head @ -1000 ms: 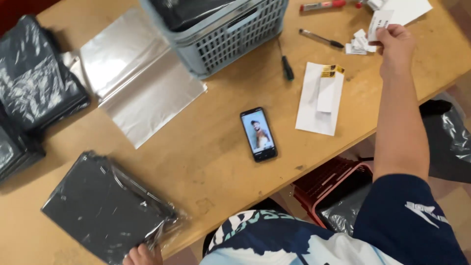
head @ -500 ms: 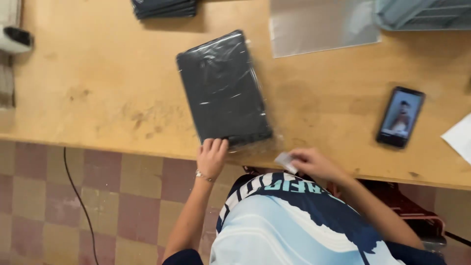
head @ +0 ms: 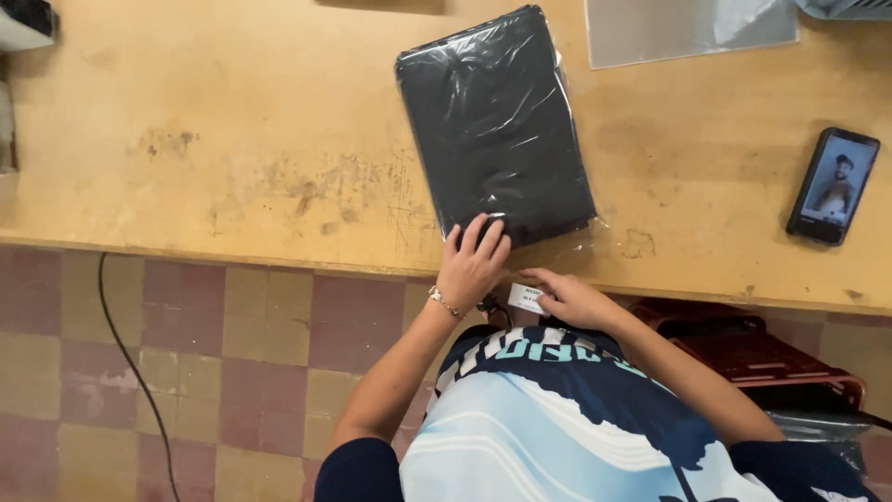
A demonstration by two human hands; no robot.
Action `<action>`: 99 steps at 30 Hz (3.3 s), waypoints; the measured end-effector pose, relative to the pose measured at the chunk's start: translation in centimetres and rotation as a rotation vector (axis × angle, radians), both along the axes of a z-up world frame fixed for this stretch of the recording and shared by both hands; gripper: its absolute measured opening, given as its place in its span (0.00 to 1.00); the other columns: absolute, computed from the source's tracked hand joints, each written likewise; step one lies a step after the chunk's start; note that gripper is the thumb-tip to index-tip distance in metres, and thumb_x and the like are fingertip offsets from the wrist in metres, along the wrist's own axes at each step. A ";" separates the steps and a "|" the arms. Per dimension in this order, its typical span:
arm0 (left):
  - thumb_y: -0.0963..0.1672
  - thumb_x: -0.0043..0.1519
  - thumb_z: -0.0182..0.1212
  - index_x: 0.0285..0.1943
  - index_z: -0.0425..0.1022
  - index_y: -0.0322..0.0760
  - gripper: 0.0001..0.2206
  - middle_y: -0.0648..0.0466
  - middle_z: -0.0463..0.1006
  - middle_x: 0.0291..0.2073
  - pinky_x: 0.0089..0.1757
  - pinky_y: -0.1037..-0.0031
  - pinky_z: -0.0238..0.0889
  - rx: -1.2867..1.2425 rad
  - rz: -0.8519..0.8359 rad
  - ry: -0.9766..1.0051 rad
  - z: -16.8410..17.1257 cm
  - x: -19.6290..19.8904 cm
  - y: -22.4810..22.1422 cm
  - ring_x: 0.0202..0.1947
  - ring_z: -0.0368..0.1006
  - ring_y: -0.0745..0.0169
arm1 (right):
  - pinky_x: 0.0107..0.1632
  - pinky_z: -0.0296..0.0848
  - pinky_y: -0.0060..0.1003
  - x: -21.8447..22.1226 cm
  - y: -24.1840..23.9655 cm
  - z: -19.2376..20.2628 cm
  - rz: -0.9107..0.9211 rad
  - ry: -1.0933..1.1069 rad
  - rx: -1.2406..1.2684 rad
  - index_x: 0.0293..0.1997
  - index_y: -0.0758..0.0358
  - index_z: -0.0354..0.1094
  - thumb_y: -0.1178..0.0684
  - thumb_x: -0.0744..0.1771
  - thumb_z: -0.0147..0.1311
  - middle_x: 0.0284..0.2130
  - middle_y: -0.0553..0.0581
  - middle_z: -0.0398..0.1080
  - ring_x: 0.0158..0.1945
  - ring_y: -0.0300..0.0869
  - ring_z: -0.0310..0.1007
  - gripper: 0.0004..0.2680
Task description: Insert stacks of black plastic bags into clear plastic packaging sleeves and stack them.
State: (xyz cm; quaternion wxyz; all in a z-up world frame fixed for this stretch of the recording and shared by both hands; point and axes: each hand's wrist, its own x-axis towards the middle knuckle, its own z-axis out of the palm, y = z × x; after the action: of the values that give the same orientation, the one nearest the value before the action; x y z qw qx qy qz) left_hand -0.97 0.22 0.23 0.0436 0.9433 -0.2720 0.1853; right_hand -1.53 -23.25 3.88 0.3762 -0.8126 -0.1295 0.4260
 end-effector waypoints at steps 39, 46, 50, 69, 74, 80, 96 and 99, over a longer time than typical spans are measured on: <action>0.57 0.60 0.60 0.46 0.71 0.37 0.22 0.50 0.74 0.39 0.44 0.64 0.64 -0.748 0.579 0.505 2.8 3.1 3.1 0.42 0.70 0.53 | 0.49 0.73 0.31 1.2 -12.7 -7.0 -0.952 -0.498 0.057 0.30 0.61 0.79 0.59 0.68 0.47 0.30 0.52 0.78 0.38 0.37 0.77 0.11; 0.61 0.52 0.69 0.73 0.58 0.31 0.46 0.32 0.68 0.66 0.65 0.52 0.57 -1.017 1.003 1.018 5.9 4.1 0.9 0.68 0.64 0.34 | 0.58 0.64 0.60 16.8 -7.5 -4.7 -0.677 0.093 0.425 0.79 0.60 0.39 0.35 0.70 0.43 0.69 0.77 0.53 0.62 0.65 0.62 0.30; 0.63 0.53 0.65 0.64 0.69 0.27 0.42 0.32 0.74 0.58 0.61 0.48 0.62 -1.016 0.881 1.158 5.2 2.5 2.2 0.63 0.69 0.32 | 0.59 0.67 0.60 17.9 -1.8 -1.9 -0.553 0.032 0.226 0.70 0.58 0.60 0.46 0.63 0.66 0.60 0.71 0.65 0.61 0.61 0.66 0.27; 0.52 0.45 0.82 0.61 0.74 0.37 0.35 0.40 0.79 0.55 0.57 0.55 0.69 -1.120 0.969 0.743 -4.9 30.3 59.1 0.60 0.73 0.41 | 0.70 0.61 0.53 39.2 54.8 -4.7 -0.623 -0.093 0.631 0.79 0.51 0.40 0.53 0.66 0.64 0.71 0.70 0.52 0.71 0.61 0.57 0.34; 0.53 0.47 0.80 0.59 0.75 0.44 0.31 0.48 0.80 0.53 0.56 0.62 0.70 -1.076 1.053 0.662 -6.2 42.2 68.4 0.58 0.75 0.50 | 0.70 0.60 0.57 46.8 63.5 -10.2 -0.529 -0.520 0.374 0.75 0.61 0.50 0.57 0.65 0.59 0.64 0.75 0.56 0.69 0.66 0.57 0.29; 0.52 0.50 0.74 0.56 0.78 0.49 0.24 0.52 0.83 0.48 0.51 0.63 0.73 -0.779 1.055 0.649 -11.5 51.9 78.3 0.53 0.79 0.54 | 0.67 0.64 0.51 48.7 68.7 -14.0 -0.544 -0.608 0.275 0.68 0.59 0.59 0.59 0.66 0.52 0.56 0.66 0.63 0.64 0.60 0.64 0.20; 0.42 0.59 0.63 0.61 0.75 0.31 0.20 0.42 0.77 0.58 0.60 0.61 0.65 0.200 0.411 -0.191 -5.8 44.8 51.6 0.62 0.69 0.45 | 0.56 0.73 0.49 36.1 46.3 -10.4 -0.286 -0.758 0.417 0.47 0.53 0.76 0.52 0.67 0.59 0.40 0.56 0.76 0.49 0.53 0.77 0.07; 0.44 0.50 0.75 0.69 0.66 0.26 0.36 0.36 0.70 0.62 0.65 0.57 0.58 -0.098 0.197 0.127 -0.6 44.0 37.7 0.66 0.64 0.39 | 0.54 0.75 0.51 33.1 37.8 -11.0 -0.556 -0.638 0.383 0.49 0.59 0.76 0.53 0.65 0.61 0.42 0.65 0.77 0.50 0.59 0.77 0.09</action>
State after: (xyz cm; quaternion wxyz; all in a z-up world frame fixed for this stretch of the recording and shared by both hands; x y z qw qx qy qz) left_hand 43.08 37.92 -0.35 0.0885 0.9720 -0.1652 0.1416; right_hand 31.55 14.59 -7.10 0.5608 -0.8227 -0.0923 0.0062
